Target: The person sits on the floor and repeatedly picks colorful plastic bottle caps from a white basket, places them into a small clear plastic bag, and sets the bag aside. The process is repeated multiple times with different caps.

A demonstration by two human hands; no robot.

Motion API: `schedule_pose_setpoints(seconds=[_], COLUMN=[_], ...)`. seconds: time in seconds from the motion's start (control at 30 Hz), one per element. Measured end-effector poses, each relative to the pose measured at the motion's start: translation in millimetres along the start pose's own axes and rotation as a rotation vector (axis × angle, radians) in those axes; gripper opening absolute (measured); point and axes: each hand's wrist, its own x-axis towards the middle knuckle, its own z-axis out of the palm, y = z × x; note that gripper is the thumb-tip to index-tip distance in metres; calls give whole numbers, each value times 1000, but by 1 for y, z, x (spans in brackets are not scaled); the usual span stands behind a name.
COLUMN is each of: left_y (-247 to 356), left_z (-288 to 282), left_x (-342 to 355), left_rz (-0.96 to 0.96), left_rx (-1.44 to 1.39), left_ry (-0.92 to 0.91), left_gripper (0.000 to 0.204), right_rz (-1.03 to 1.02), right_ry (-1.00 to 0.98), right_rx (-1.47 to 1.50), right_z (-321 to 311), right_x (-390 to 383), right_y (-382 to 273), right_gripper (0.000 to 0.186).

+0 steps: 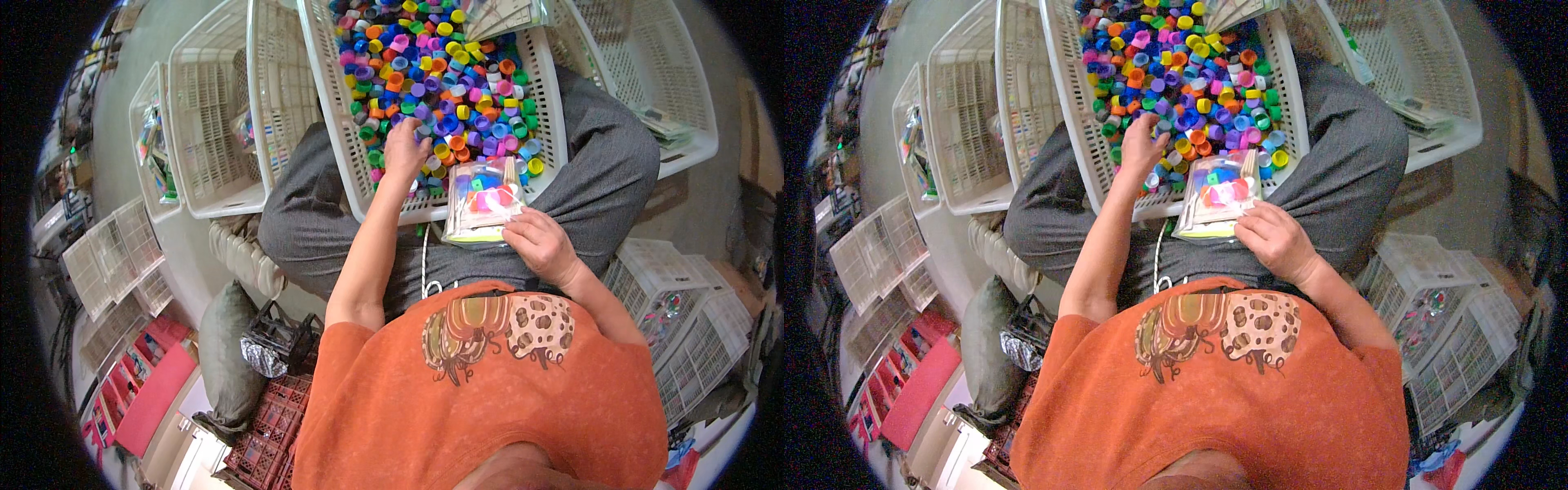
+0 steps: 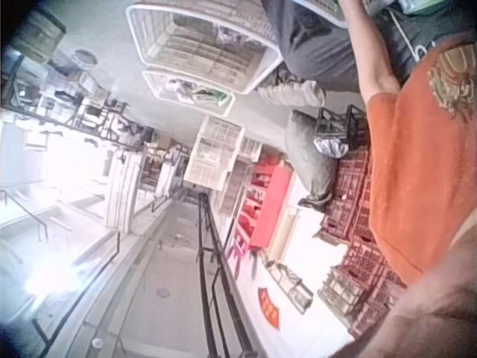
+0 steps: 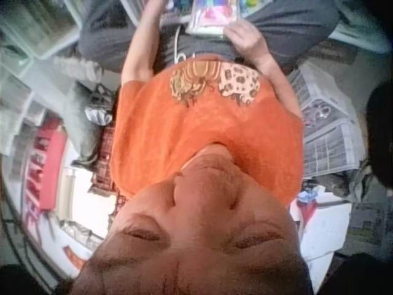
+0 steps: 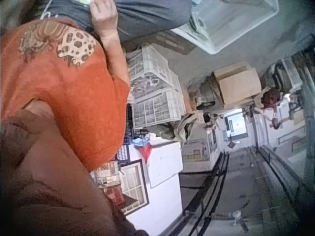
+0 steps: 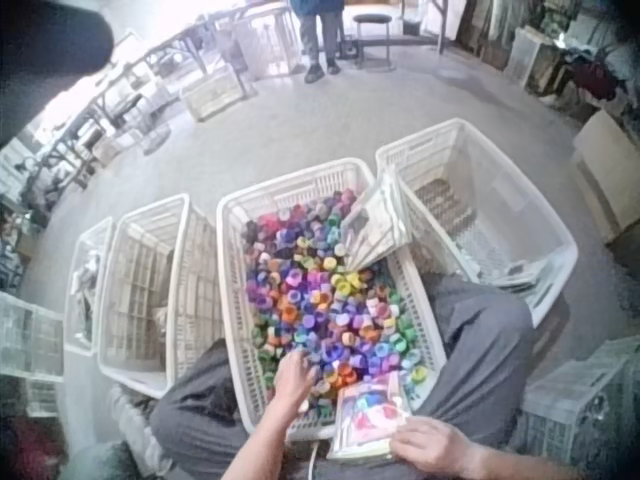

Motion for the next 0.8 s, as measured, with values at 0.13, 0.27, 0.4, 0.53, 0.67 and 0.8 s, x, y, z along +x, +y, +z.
schedule_pose_setpoints(seconds=[0.13,0.27,0.4,0.53,0.67,0.8], left_y=[0,-3,5,28,33,43], left_z=[16,18,15,22,37,32], left_x=[12,12,30,58,75,62], left_rz=[-8,26,-4,-130,-142,-87], left_rx=[265,175,18,125,285,79], left_ry=[-55,4,100,-29,-70,21], left_gripper=[45,41,25,30,29,18], right_rz=[7,19,29,36,43,52], right_ry=[-7,-12,-6,-17,-22,-33], right_rx=[0,2,10,25,25,14], right_z=[-1,-3,-2,-4,-4,-5], right_x=[1,3,4,7,8,7], right_y=[1,1,3,1,1,2], right_gripper=[20,20,21,22,23,22])
